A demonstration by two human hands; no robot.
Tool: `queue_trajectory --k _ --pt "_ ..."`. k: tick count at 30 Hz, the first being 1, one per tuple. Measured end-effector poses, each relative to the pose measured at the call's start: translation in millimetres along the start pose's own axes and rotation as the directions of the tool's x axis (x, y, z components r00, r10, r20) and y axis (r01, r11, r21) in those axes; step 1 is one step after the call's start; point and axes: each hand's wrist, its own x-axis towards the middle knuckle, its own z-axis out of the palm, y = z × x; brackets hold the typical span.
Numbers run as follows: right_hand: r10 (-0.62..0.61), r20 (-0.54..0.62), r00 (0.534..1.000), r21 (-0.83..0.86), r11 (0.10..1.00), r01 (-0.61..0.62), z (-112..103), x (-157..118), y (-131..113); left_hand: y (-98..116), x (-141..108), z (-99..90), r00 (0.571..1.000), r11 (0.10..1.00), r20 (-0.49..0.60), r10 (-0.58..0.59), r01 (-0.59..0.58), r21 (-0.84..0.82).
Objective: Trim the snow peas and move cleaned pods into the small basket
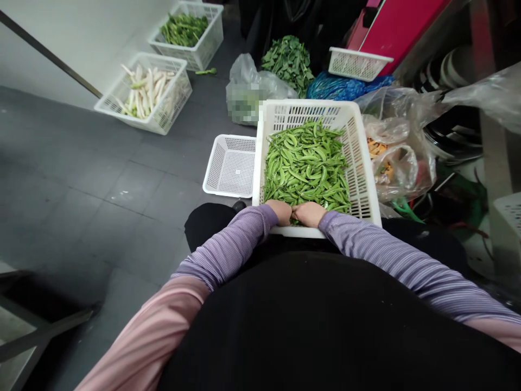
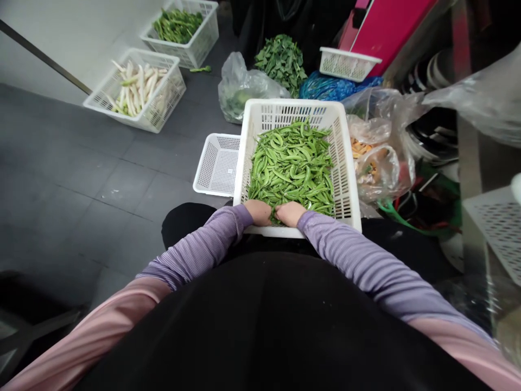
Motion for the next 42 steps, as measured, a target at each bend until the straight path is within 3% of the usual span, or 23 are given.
queue_trajectory --k 3,6,9,12,15,18,20,25,29,32,34,36,38,40,42 --pt "0.010 -0.013 1.000 0.002 1.000 -0.010 4.9 -1.3 8.0 -3.2 1.2 0.9 0.999 0.999 -0.012 -0.048 0.048 -0.018" --pt "0.074 -0.161 0.984 0.160 0.986 -0.048 7.2 -13.0 23.3 -4.6 -0.4 -2.7 0.989 0.993 -0.120 -0.089 0.079 -0.085" --pt "0.205 -0.345 0.916 0.356 0.932 -0.075 9.0 -27.9 33.2 -3.6 -3.6 -8.7 0.970 0.968 -0.243 -0.022 -0.040 -0.247" --pt "0.300 -0.466 0.833 0.470 0.881 -0.054 8.6 -41.0 32.7 -1.2 -5.7 -11.7 0.967 0.826 -0.249 0.056 -0.185 -0.532" --pt "0.356 -0.527 0.772 0.549 0.836 -0.011 4.2 -49.8 26.3 0.7 -6.8 -11.9 0.973 0.583 -0.225 0.045 -0.208 -0.785" --pt "0.447 -0.546 0.709 0.631 0.776 -0.003 -2.4 -54.3 21.2 1.8 -9.2 -12.7 0.969 0.343 -0.239 0.057 -0.244 -0.907" --pt "0.496 -0.544 0.677 0.670 0.743 -0.006 -6.9 -55.8 19.3 2.5 -11.4 -13.9 0.965 0.243 -0.254 0.071 -0.263 -0.933" --pt "0.565 -0.508 0.650 0.746 0.666 0.005 -16.6 -59.6 13.4 4.6 -15.6 -16.3 0.955 0.165 -0.295 0.027 -0.295 -0.941" --pt "0.638 -0.376 0.672 0.865 0.502 0.007 -20.2 -63.0 5.4 4.2 -17.7 -18.6 0.977 0.005 -0.213 0.025 -0.213 -0.977" --pt "0.685 -0.361 0.632 0.904 0.423 0.059 -20.0 -62.6 -1.8 6.1 -18.2 -19.5 0.986 -0.034 -0.158 0.061 -0.157 -0.987" --pt "0.723 -0.367 0.586 0.916 0.392 0.091 -19.6 -60.9 -6.2 9.8 -16.6 -17.7 0.990 -0.020 -0.137 0.032 -0.136 -0.990" --pt "0.764 -0.348 0.543 0.931 0.349 0.105 -19.9 -58.9 -8.1 13.5 -12.9 -13.3 0.994 0.094 -0.108 0.005 -0.108 -0.990" --pt "0.815 -0.301 0.495 0.954 0.251 0.166 -21.4 -57.8 -5.7 14.7 -7.6 -6.8 0.993 0.383 -0.112 -0.023 -0.094 -0.919" --pt "0.870 -0.248 0.425 0.944 0.118 0.308 -23.9 -58.6 1.3 12.4 -2.0 0.4 0.986 0.729 -0.145 -0.083 -0.039 -0.683" --pt "0.909 -0.221 0.353 0.888 0.038 0.459 -26.6 -61.5 10.5 8.7 1.9 6.5 0.980 0.911 -0.150 -0.129 0.057 -0.409"
